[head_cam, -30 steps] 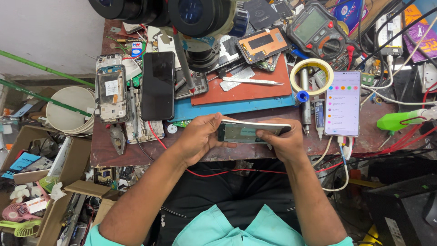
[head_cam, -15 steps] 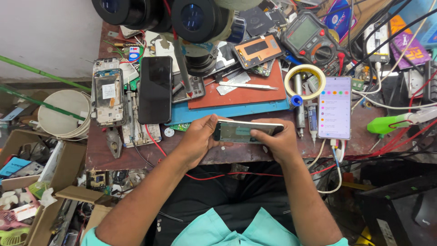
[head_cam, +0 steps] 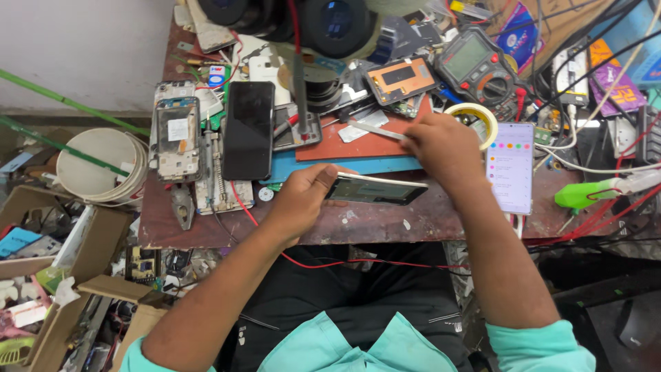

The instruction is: The person disassembles a smartphone, removes the back cover and battery, then uses a soldering iron to work on the motherboard. They also connect test leads to the board and handle various tools and components on the workbench.

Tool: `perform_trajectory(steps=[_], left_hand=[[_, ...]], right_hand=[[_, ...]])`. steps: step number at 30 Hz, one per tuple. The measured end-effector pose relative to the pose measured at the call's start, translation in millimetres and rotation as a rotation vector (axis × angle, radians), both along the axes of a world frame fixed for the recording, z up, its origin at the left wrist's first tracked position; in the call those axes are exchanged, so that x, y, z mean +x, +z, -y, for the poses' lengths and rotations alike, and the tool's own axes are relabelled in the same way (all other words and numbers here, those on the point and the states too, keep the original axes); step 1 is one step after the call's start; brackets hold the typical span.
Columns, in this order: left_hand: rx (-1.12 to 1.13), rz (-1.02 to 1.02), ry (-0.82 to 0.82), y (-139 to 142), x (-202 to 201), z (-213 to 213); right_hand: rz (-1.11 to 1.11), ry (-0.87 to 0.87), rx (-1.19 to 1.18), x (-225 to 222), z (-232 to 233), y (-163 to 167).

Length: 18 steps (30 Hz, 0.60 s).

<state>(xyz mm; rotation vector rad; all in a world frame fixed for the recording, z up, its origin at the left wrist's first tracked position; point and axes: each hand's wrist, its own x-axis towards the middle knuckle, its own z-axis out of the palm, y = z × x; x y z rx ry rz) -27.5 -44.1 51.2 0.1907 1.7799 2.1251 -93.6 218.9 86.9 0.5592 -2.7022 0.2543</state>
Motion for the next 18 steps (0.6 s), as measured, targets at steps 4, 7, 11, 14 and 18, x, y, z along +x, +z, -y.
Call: perform_trajectory(steps=[4, 7, 11, 14, 18], left_hand=[[-0.090, -0.100, 0.036, 3.5, 2.5, 1.6], [-0.156, -0.104, 0.051, 6.7, 4.2, -0.7], [-0.272, -0.208, 0.117, 12.2, 10.6, -9.8], [-0.401, -0.267, 0.158, 16.7, 14.6, -12.7], [-0.421, -0.309, 0.199, 20.9, 19.6, -12.6]], right_hand=[[0.107, -0.209, -0.177, 44.6, -18.7, 16.1], [0.064, -0.175, -0.614, 74.0, -25.3, 13.9], [0.321, 0.144, -1.536, 94.0, -1.7, -11.0], [0.385, 0.237, -1.588, 105.9, 31.2, -31.7], [0.111, 0.385, -1.510, 116.3, 64.2, -49.3]])
